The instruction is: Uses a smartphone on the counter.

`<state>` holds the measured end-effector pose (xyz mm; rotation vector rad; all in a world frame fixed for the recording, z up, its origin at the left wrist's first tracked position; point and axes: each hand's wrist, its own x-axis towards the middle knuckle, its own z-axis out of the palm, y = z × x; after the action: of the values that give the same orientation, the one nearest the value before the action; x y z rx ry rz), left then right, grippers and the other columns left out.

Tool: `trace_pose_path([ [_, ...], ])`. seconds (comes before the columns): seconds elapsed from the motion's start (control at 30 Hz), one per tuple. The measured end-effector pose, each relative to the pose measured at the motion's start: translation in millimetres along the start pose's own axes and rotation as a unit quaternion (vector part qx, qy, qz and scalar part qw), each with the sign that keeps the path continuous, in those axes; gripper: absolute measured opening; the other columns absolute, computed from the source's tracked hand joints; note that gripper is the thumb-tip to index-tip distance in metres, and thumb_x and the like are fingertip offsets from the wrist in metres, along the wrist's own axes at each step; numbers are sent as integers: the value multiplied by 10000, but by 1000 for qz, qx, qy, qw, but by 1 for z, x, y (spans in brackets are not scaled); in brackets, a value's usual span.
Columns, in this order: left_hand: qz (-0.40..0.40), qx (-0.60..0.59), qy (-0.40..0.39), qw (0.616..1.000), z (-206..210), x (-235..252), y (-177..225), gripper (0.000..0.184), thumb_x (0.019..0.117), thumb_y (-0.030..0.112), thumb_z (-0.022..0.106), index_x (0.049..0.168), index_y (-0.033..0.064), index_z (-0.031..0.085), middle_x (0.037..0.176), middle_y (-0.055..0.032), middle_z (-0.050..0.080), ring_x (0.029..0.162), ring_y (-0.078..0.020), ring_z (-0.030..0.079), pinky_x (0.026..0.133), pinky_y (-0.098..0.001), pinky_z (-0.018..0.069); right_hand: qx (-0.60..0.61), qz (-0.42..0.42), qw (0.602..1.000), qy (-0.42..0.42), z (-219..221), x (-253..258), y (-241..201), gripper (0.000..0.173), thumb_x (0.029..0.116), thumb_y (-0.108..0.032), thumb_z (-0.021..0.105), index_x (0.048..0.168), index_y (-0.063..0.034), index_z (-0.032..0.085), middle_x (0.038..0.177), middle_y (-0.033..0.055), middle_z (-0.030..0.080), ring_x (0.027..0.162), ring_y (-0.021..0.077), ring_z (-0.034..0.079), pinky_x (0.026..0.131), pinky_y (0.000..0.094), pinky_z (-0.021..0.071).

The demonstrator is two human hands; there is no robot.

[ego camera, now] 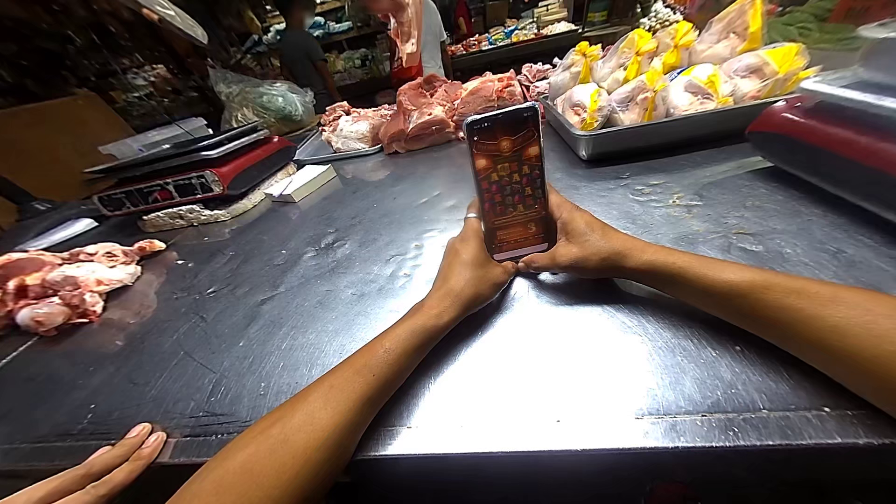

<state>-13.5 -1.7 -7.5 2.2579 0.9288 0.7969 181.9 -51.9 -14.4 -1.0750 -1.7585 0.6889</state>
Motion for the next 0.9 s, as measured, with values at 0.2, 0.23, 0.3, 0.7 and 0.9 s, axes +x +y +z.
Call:
trace_pose_path([
  [0.2,1,5,-1,1000,-1,0,1,1007,742,98,895,1544,132,288,1025,-79,736,940,-187,736,838,-449,609,14,5,1000,-14,-3,3,1,956,664,11,859,1463,-116,349,1223,20,682,1086,84,689,954,289,595],
  [0.23,3,6,1,1000,-1,1,0,993,745,106,893,1538,130,295,1014,-73,737,928,-182,737,828,-443,612,23,11,1000,-16,-3,3,-2,921,687,-13,855,1453,-124,355,1190,20,689,1017,89,706,880,282,617],
  [0.3,6,5,1,1000,0,0,0,956,770,138,886,1530,136,305,998,-60,739,910,-168,738,817,-431,616,75,35,997,0,1,0,-8,746,804,-97,814,1422,-136,399,1065,59,714,744,143,708,582,283,604],
  [0.7,-3,11,8,1000,1,1,-3,950,770,205,903,1519,147,322,962,-54,739,883,-164,737,816,-434,612,80,73,994,16,7,-2,-16,732,777,-96,796,1401,-143,414,1004,62,714,724,158,702,577,301,595],
  [0.9,-8,-6,2,1000,2,1,-4,991,734,117,915,1521,136,313,1022,-69,741,949,-177,741,861,-444,614,60,33,998,-16,1,-2,-8,876,682,74,800,1419,-125,371,1131,38,704,925,123,724,731,298,636],
])
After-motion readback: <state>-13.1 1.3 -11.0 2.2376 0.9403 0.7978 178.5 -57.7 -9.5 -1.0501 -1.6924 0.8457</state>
